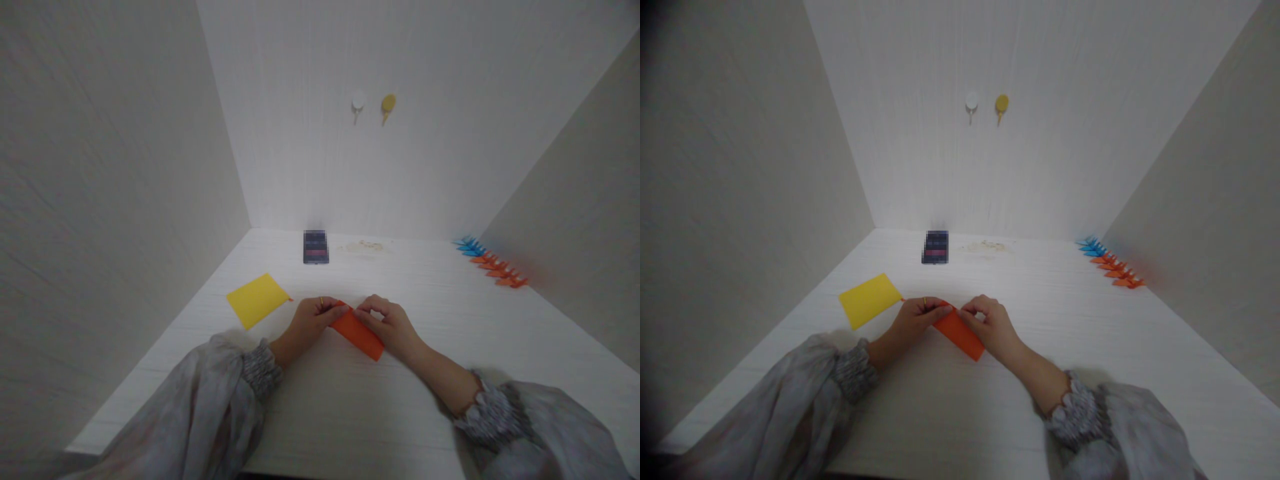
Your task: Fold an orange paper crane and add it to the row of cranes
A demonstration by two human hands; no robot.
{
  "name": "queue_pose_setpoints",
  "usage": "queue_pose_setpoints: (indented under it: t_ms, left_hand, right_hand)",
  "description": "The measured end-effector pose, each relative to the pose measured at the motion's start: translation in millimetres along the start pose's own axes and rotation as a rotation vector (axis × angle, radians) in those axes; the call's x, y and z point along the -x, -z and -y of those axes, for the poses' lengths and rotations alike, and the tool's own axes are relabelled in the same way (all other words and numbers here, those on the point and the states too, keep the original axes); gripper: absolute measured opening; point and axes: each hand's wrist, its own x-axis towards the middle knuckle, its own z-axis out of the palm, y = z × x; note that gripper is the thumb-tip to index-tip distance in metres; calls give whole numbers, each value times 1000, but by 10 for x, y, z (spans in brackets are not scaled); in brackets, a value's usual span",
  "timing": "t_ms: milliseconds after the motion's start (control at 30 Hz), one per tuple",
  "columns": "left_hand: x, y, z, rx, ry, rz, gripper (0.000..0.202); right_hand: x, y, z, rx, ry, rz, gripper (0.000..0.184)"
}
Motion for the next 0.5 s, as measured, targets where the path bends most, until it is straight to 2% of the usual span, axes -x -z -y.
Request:
queue_pose_setpoints:
  t_ms: [400,500]
  left_hand:
    - [6,4,-21,11,4,21,25]
    - [10,5,-48,5,-27,-18,25]
  right_hand:
    - [-5,1,0,-15,8,-13,14]
    - [-7,-5,-8,-30,0,-6,13]
